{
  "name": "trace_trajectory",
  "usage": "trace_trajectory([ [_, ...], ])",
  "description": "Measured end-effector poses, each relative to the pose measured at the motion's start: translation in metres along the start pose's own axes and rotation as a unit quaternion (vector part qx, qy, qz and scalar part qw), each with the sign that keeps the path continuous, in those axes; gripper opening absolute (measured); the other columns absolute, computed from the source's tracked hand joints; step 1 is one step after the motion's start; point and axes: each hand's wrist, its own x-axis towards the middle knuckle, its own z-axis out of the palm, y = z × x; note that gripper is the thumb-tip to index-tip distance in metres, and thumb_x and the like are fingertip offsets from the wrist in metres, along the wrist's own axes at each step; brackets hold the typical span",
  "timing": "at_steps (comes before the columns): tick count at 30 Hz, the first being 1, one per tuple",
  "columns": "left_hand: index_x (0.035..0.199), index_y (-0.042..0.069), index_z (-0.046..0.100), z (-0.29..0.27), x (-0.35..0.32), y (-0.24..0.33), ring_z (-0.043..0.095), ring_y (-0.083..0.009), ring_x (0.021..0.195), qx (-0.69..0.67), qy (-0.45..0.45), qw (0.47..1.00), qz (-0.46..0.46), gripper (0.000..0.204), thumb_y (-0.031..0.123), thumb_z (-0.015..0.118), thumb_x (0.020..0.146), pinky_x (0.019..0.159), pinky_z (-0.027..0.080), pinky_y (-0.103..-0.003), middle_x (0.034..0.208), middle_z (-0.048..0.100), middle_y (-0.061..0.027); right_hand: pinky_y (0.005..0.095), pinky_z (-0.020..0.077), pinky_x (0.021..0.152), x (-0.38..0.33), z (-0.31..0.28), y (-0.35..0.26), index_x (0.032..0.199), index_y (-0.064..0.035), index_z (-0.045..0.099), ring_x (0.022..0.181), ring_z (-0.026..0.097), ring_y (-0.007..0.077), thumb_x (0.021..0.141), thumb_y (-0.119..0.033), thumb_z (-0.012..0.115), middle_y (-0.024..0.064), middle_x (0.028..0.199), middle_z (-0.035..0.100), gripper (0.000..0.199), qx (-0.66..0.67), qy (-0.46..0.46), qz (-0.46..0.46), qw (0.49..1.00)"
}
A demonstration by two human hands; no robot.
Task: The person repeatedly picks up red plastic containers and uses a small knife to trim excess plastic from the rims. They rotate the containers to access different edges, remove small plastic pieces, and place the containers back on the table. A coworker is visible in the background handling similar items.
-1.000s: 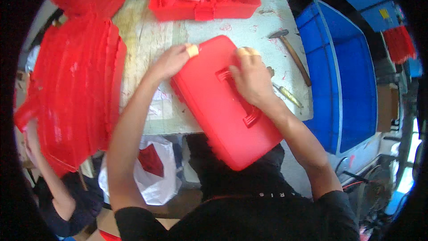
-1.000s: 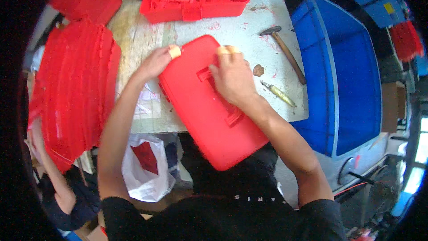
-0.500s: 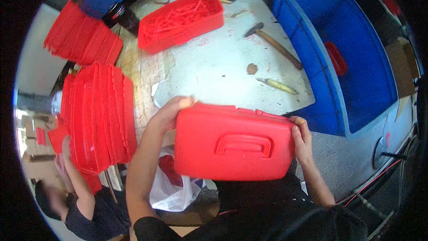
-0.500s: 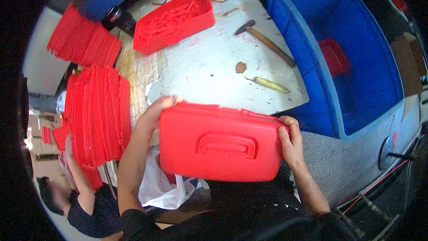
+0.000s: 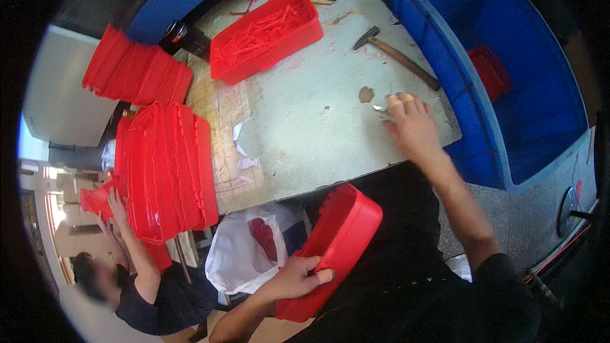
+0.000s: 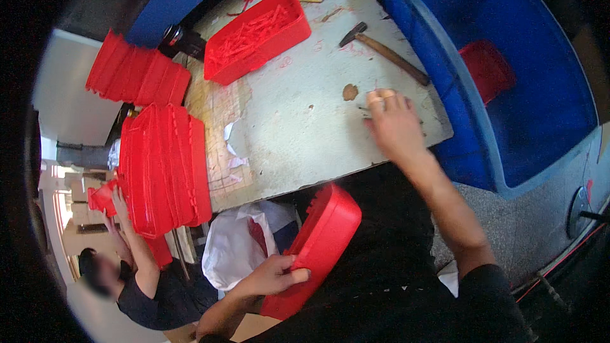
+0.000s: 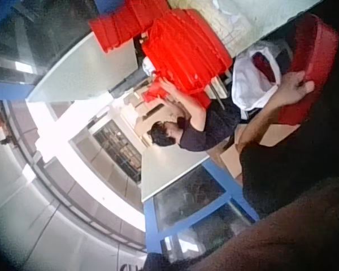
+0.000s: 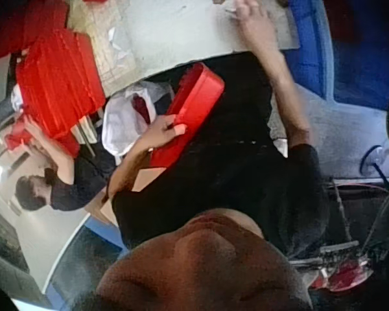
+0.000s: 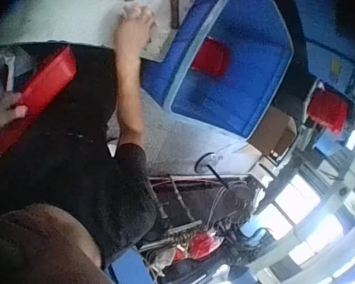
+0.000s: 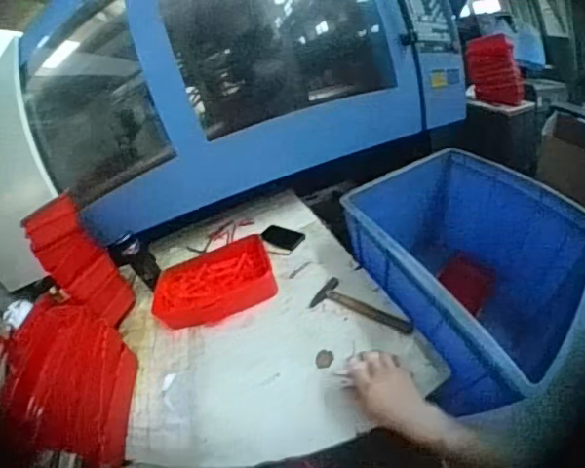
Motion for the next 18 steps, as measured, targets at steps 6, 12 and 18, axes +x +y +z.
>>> trace_trajectory([
  [6,0.113,0.002,0.066,-0.027,-0.082,0.055,0.069,-0.0205,0.094,-0.238,0.303,0.89,0.242,0.037,0.018,0.077,0.081,0.085,0.053,-0.034,0.101,0.072,-0.0132,0.0326,0.0489,0.067,-0.001,0.0,0.004,0.111,-0.0047,0.06,0.078,0.062,0.0228,0.098,-0.015,0.056,0.0079,0.088,0.06,0.017,0.242,-0.055,0.068,0.966],
  [12,0.134,0.003,0.05,-0.033,-0.002,0.022,0.065,-0.023,0.106,-0.433,0.462,0.717,0.29,0.062,0.019,0.074,0.079,0.093,0.053,-0.038,0.123,0.062,-0.0107,0.0205,0.0371,0.053,-0.018,-0.077,-0.058,0.102,-0.0058,0.06,0.061,0.045,0.0027,0.106,-0.022,0.049,-0.005,0.072,0.051,0.02,0.582,-0.177,0.224,0.761],
  [18,0.133,0.001,0.05,-0.011,0.049,0.017,0.062,-0.0254,0.113,-0.454,0.403,0.761,0.23,0.052,0.025,0.068,0.091,0.099,0.051,-0.041,0.125,0.062,-0.0092,0.0392,0.0491,0.058,-0.026,-0.084,-0.094,0.097,0.0001,0.059,0.062,0.065,0.033,0.101,-0.013,0.054,0.0187,0.069,0.059,0.015,0.421,-0.23,0.142,0.866],
])
